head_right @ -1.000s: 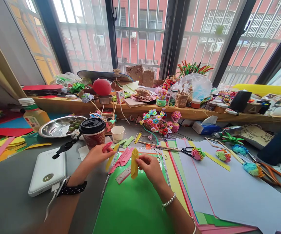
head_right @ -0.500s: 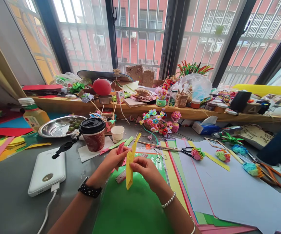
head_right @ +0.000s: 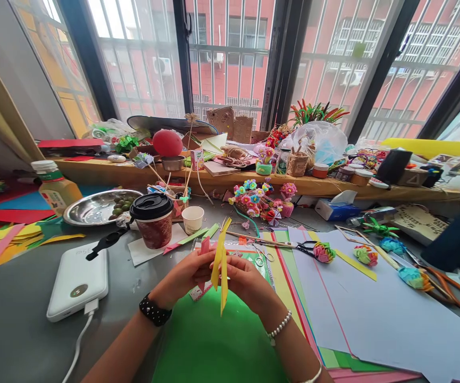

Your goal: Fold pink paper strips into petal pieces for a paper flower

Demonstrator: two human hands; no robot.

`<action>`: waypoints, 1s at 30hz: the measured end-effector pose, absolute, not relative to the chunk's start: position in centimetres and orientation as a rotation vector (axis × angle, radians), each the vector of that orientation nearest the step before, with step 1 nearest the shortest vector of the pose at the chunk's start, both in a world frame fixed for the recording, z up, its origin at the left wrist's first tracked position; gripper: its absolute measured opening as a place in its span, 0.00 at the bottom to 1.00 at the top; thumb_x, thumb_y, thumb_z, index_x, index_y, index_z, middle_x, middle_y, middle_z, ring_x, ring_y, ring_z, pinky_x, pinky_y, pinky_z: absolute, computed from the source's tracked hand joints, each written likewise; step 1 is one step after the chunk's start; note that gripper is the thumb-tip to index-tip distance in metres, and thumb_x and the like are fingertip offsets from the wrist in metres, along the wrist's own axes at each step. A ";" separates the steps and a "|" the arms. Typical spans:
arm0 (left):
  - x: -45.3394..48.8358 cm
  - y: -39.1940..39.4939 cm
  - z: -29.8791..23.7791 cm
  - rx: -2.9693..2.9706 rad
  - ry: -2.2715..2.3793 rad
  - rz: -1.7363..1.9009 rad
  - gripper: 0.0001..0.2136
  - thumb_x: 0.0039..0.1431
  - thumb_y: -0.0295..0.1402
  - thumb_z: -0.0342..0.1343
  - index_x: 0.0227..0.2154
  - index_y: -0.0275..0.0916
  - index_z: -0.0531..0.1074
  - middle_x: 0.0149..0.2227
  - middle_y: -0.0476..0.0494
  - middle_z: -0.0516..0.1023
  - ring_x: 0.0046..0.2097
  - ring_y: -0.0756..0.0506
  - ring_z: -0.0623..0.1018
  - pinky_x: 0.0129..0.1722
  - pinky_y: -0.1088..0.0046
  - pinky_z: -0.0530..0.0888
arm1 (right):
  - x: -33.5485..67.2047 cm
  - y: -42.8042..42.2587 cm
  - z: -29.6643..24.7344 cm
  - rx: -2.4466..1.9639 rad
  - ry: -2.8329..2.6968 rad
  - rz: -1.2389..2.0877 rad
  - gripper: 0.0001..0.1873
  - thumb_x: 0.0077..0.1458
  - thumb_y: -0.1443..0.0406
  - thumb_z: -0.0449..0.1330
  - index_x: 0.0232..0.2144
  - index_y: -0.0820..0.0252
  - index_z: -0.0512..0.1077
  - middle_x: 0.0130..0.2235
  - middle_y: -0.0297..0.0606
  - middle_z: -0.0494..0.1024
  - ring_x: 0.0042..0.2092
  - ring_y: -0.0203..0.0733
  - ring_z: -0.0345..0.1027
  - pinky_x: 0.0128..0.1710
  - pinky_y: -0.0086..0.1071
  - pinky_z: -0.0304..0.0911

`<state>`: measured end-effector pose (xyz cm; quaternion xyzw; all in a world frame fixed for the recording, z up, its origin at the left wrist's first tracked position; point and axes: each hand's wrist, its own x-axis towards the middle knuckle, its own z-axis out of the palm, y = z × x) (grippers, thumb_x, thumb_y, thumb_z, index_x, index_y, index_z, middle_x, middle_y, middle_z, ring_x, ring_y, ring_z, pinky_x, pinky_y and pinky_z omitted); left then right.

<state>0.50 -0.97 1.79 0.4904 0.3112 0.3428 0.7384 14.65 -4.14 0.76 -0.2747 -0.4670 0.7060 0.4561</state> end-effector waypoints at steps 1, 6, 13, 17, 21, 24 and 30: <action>0.6 -1.0 1.7 1.082 0.687 0.769 0.15 0.44 0.42 0.54 0.19 0.35 0.59 0.15 0.58 0.51 0.15 0.59 0.47 0.14 0.80 0.43 | 14.7 -4.1 0.7 -0.697 -1.151 1.736 0.13 0.43 0.59 0.59 0.30 0.60 0.72 0.31 0.38 0.72 0.31 0.36 0.64 0.35 0.31 0.59; 0.8 -0.8 1.6 1.125 0.925 0.993 0.14 0.43 0.44 0.53 0.22 0.36 0.62 0.12 0.61 0.48 0.14 0.58 0.48 0.13 0.80 0.45 | 15.0 -3.5 0.6 -0.761 -1.078 1.681 0.13 0.42 0.59 0.60 0.32 0.59 0.72 0.36 0.38 0.73 0.37 0.39 0.66 0.40 0.34 0.58; 1.2 -1.1 1.6 1.314 1.197 1.086 0.13 0.41 0.42 0.54 0.22 0.34 0.68 0.13 0.57 0.56 0.16 0.57 0.53 0.15 0.79 0.50 | 15.3 -3.2 0.6 -0.997 -1.281 1.117 0.11 0.43 0.58 0.58 0.23 0.61 0.71 0.29 0.36 0.71 0.36 0.41 0.64 0.38 0.34 0.59; 1.7 -1.1 1.1 1.419 1.164 1.076 0.14 0.43 0.42 0.52 0.19 0.34 0.68 0.15 0.55 0.58 0.18 0.56 0.54 0.17 0.79 0.52 | 14.8 -3.5 0.5 -1.112 -1.405 0.782 0.12 0.45 0.58 0.56 0.21 0.61 0.69 0.33 0.40 0.70 0.38 0.43 0.63 0.33 0.33 0.63; 2.0 -0.9 0.4 1.465 1.123 1.099 0.14 0.43 0.42 0.53 0.19 0.33 0.67 0.17 0.53 0.61 0.20 0.54 0.58 0.20 0.79 0.56 | 14.6 -3.6 0.3 -1.178 -1.438 0.591 0.10 0.47 0.59 0.54 0.21 0.60 0.66 0.31 0.40 0.69 0.34 0.41 0.64 0.29 0.32 0.64; 2.1 -0.9 0.1 1.473 1.114 1.124 0.14 0.43 0.41 0.53 0.20 0.33 0.69 0.19 0.51 0.65 0.22 0.53 0.61 0.22 0.78 0.59 | 14.6 -3.7 0.3 -1.225 -1.452 0.545 0.09 0.49 0.61 0.53 0.23 0.60 0.66 0.30 0.39 0.69 0.33 0.40 0.64 0.29 0.32 0.63; 2.3 -1.6 1.2 1.471 1.005 1.095 0.12 0.47 0.39 0.51 0.20 0.34 0.69 0.19 0.52 0.65 0.22 0.54 0.61 0.24 0.79 0.60 | 14.6 -3.7 0.2 -1.252 -1.463 0.539 0.08 0.50 0.62 0.52 0.24 0.60 0.65 0.30 0.38 0.69 0.32 0.38 0.63 0.28 0.31 0.64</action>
